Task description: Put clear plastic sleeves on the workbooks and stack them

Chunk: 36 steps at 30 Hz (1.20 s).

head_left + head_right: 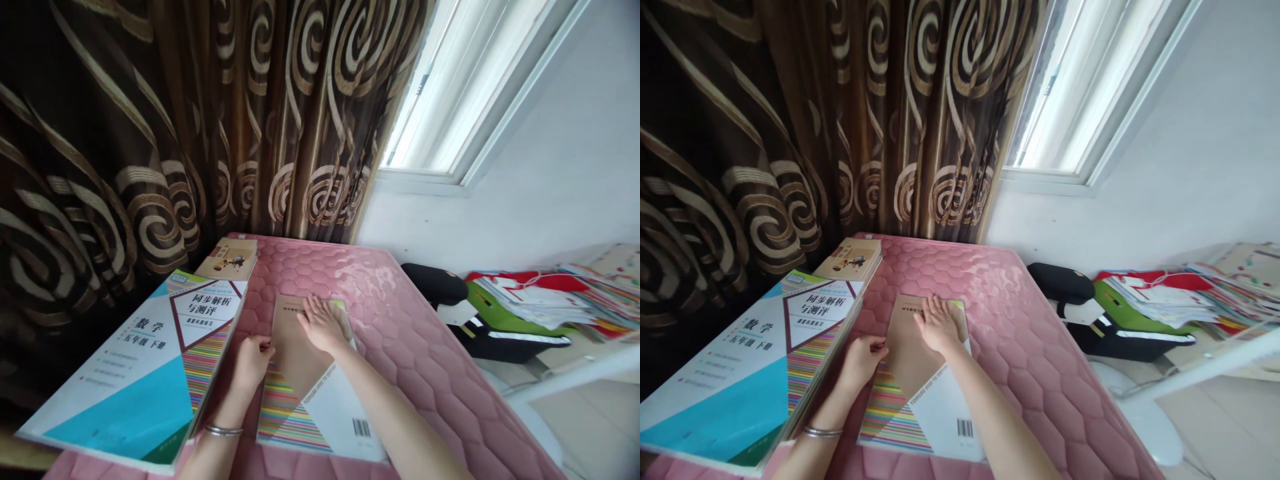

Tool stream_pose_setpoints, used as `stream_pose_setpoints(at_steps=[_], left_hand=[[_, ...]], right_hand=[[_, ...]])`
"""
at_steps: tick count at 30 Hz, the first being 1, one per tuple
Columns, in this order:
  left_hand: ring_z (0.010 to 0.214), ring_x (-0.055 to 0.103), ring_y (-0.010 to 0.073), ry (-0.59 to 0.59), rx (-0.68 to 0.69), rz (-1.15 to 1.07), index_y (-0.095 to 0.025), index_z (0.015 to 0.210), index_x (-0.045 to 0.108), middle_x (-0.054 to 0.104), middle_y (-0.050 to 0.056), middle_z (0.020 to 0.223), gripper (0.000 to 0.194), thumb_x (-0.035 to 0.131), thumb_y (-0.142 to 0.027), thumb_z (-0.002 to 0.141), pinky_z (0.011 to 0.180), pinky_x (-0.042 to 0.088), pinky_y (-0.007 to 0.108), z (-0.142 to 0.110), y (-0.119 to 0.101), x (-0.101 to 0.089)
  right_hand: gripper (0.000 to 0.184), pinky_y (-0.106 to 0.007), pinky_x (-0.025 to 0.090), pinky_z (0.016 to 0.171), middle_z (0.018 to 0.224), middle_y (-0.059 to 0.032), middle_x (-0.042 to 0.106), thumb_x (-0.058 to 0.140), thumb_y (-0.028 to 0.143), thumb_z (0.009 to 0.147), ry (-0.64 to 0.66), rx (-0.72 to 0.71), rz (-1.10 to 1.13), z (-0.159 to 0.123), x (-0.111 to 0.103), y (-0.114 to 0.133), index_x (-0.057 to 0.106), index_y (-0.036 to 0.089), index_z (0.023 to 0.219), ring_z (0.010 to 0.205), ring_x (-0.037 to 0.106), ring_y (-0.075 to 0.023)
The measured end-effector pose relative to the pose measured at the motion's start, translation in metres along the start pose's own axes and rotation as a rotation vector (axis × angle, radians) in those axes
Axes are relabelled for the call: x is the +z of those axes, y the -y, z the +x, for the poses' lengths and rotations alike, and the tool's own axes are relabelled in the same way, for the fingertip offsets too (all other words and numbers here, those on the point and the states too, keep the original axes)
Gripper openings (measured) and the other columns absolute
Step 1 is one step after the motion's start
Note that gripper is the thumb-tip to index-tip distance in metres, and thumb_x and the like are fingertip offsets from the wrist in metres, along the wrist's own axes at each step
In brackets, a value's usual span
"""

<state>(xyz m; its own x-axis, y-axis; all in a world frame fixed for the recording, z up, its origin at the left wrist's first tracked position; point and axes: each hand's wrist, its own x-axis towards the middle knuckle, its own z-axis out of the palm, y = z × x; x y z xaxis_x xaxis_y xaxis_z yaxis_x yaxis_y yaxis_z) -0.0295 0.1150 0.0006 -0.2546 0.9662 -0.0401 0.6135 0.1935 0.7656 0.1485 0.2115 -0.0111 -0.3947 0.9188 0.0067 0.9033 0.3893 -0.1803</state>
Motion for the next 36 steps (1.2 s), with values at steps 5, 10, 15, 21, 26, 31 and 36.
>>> stream_pose_setpoints(at_steps=[5,10,15,21,26,31,36], left_hand=[[0.077,0.07,0.017,-0.009,0.004,-0.022,-0.011,0.09,0.072,0.075,0.009,0.085,0.021,0.066,-0.007,0.07,0.072,0.051,0.024,0.002,-0.001,-0.002],[0.075,0.07,0.0181,0.0,0.024,-0.048,-0.013,0.085,0.073,0.075,0.008,0.082,0.019,0.067,-0.008,0.068,0.07,0.053,0.025,0.005,0.0,-0.004],[0.078,0.071,0.018,0.001,0.042,-0.061,-0.013,0.088,0.073,0.075,0.008,0.086,0.019,0.067,-0.012,0.069,0.073,0.055,0.026,0.006,0.005,-0.003],[0.079,0.07,0.0171,0.002,0.042,-0.046,-0.012,0.092,0.072,0.075,0.009,0.087,0.022,0.066,-0.013,0.071,0.074,0.055,0.025,0.004,0.005,-0.004],[0.079,0.07,0.0174,0.001,0.056,0.004,-0.014,0.092,0.072,0.075,0.007,0.085,0.021,0.066,-0.016,0.072,0.075,0.054,0.026,0.002,0.0,-0.005],[0.081,0.07,0.0167,-0.004,0.064,0.055,-0.013,0.095,0.072,0.075,0.008,0.088,0.022,0.065,-0.014,0.074,0.075,0.052,0.024,0.002,0.0,-0.003],[0.084,0.07,0.0176,-0.021,0.065,0.11,-0.014,0.094,0.072,0.075,0.009,0.091,0.021,0.065,-0.016,0.075,0.075,0.051,0.024,0.002,0.001,-0.001]], right_hand=[[0.068,-0.038,0.006,0.116,0.154,-0.0132,0.016,0.01,0.045,0.095,-0.022,0.132,-0.074,-0.009,-0.009,-0.041,0.021,0.001,0.146,0.143,0.012,-0.0214],[0.069,-0.043,0.006,0.116,0.154,-0.0169,0.014,0.015,0.046,0.095,0.002,0.114,-0.055,-0.022,-0.008,-0.007,0.022,0.0,0.146,0.143,0.01,-0.0254],[0.07,-0.045,0.008,0.116,0.153,-0.019,0.011,0.023,0.047,0.095,-0.016,-0.153,0.042,-0.078,0.008,0.06,0.023,-0.001,0.145,0.143,0.005,-0.0279],[0.072,-0.05,0.013,0.117,0.153,-0.0195,0.013,0.041,0.042,0.091,-0.066,-0.254,0.187,-0.145,0.014,0.121,0.022,0.0,0.145,0.142,0.005,-0.0318],[0.07,-0.047,0.016,0.117,0.153,-0.0163,0.012,0.042,0.043,0.091,-0.066,-0.349,0.249,-0.168,0.009,0.13,0.022,0.005,0.147,0.143,0.006,-0.0282],[0.068,-0.046,0.019,0.117,0.153,-0.0133,0.01,0.03,0.049,0.095,-0.049,-0.18,0.196,-0.196,0.009,0.081,0.022,0.007,0.147,0.142,0.008,-0.0269],[0.068,-0.049,0.025,0.115,0.153,-0.013,0.013,0.03,0.049,0.094,-0.155,0.057,0.073,-0.233,0.03,0.025,0.023,0.008,0.147,0.142,0.011,-0.0271]])
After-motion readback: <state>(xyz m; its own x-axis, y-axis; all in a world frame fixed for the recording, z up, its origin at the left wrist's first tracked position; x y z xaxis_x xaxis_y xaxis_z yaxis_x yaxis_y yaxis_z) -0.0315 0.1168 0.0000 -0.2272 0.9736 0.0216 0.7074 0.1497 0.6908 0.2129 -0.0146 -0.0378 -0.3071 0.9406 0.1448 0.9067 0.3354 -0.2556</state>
